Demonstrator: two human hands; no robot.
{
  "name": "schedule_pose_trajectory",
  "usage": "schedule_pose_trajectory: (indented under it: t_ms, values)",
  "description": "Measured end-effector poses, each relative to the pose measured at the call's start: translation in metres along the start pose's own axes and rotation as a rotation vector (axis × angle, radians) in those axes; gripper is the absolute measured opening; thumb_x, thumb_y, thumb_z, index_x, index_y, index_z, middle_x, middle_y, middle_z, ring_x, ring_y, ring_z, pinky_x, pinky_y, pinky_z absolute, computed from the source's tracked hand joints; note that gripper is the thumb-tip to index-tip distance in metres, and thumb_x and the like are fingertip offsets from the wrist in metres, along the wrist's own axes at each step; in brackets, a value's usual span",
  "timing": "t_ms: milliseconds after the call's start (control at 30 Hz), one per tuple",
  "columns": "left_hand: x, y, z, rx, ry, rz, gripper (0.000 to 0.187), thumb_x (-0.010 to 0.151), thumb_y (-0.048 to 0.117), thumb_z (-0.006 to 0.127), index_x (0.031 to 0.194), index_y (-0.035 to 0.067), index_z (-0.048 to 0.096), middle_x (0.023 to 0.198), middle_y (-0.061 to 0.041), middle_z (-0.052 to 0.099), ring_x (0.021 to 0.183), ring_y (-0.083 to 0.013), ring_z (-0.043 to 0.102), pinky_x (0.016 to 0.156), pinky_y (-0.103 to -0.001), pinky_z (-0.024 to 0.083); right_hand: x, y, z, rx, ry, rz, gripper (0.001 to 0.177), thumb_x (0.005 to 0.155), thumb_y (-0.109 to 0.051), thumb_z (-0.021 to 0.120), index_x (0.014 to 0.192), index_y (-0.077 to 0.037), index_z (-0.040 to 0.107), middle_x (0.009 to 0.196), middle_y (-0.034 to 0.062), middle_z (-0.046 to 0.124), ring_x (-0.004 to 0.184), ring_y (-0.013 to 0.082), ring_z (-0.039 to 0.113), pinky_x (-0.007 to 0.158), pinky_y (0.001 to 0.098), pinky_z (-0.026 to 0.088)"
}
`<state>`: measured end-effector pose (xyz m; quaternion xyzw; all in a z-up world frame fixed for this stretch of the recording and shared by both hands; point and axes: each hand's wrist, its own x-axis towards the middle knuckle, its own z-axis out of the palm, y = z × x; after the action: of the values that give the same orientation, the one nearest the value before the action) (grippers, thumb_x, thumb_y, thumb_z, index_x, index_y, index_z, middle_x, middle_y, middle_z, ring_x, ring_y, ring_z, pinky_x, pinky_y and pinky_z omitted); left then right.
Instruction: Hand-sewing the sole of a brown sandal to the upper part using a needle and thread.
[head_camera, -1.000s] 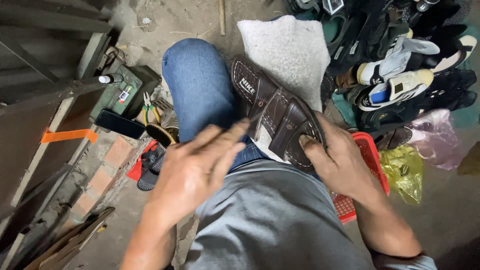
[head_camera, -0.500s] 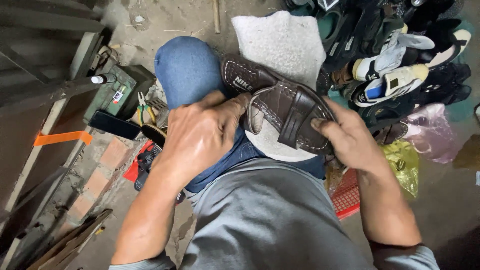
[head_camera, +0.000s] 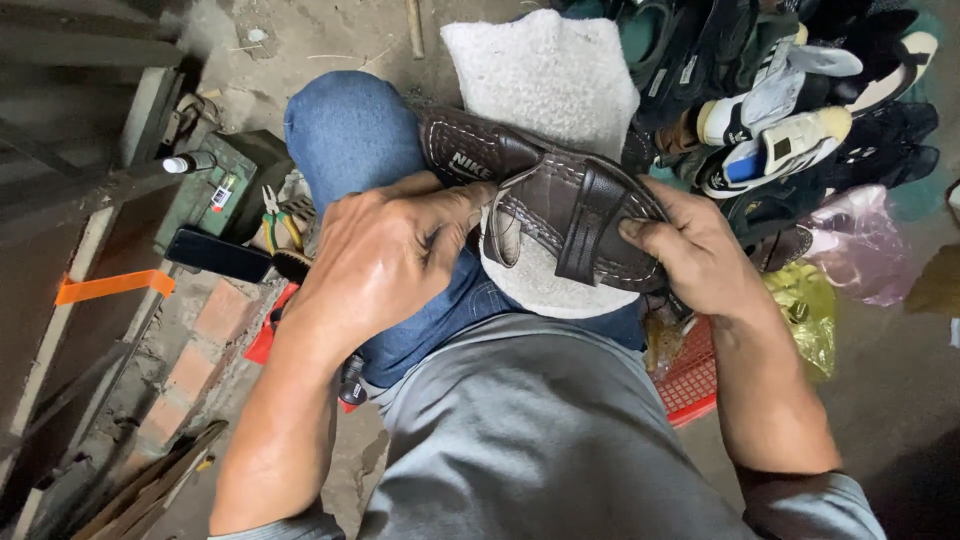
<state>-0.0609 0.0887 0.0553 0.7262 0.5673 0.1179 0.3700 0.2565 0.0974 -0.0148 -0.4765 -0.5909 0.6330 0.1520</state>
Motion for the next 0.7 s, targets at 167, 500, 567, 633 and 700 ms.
schedule_pose_trajectory:
  t_ms: [167, 500, 567, 633, 700]
  values:
    - [0.0026, 0.0029, 0.0008, 0.028, -0.015, -0.004, 0.039, 0.090, 0.007, 0.058, 0.122, 0.018, 0.078, 0.104, 0.000, 0.079, 0.055, -0.0303, 0.069, 0.047, -0.050, 0.053, -0.0004, 0.0018, -0.0002, -0.016, 0.003, -0.016, 0.016, 0.097, -0.019, 0.050, 0.095, -0.007, 0.060, 0.084, -0.0007, 0.056, 0.072, 0.0117, 0.050, 0.064, 0.0280, 0.041]
    - [-0.0006, 0.0039, 0.0029, 0.054, -0.011, 0.005, 0.039, 0.090, 0.009, 0.057, 0.122, 0.017, 0.077, 0.102, -0.004, 0.079, 0.069, -0.0262, 0.073, 0.051, -0.052, 0.053, -0.0006, 0.0038, 0.0000, -0.018, 0.008, -0.025, 0.016, 0.096, -0.020, 0.049, 0.095, -0.008, 0.061, 0.082, -0.0016, 0.053, 0.071, 0.0117, 0.048, 0.065, 0.0281, 0.039]
    - [-0.0011, 0.0036, 0.0029, 0.059, -0.016, 0.011, 0.039, 0.091, 0.010, 0.056, 0.122, 0.018, 0.077, 0.103, -0.003, 0.079, 0.077, -0.0249, 0.073, 0.053, -0.052, 0.053, -0.0004, 0.0052, -0.0001, -0.018, 0.005, -0.045, 0.013, 0.096, -0.019, 0.049, 0.091, -0.011, 0.057, 0.080, -0.0026, 0.050, 0.070, 0.0111, 0.045, 0.064, 0.0281, 0.037]
    - [-0.0016, 0.0033, 0.0028, 0.065, -0.022, 0.017, 0.039, 0.091, 0.012, 0.056, 0.123, 0.020, 0.077, 0.103, -0.003, 0.079, 0.085, -0.0236, 0.074, 0.056, -0.053, 0.053, 0.0001, 0.0053, -0.0003, -0.018, 0.003, -0.065, 0.012, 0.096, -0.019, 0.049, 0.086, -0.013, 0.053, 0.078, -0.0037, 0.046, 0.068, 0.0104, 0.042, 0.063, 0.0281, 0.035]
    - [-0.0020, 0.0029, 0.0031, 0.072, -0.015, 0.033, 0.030, 0.092, 0.012, 0.058, 0.112, 0.018, 0.080, 0.098, -0.003, 0.080, 0.087, -0.0205, 0.074, 0.056, -0.051, 0.053, 0.0005, 0.0042, -0.0006, -0.005, 0.006, -0.002, 0.013, 0.097, -0.018, 0.051, 0.095, -0.008, 0.059, 0.082, -0.0019, 0.053, 0.072, 0.0112, 0.047, 0.064, 0.0284, 0.039]
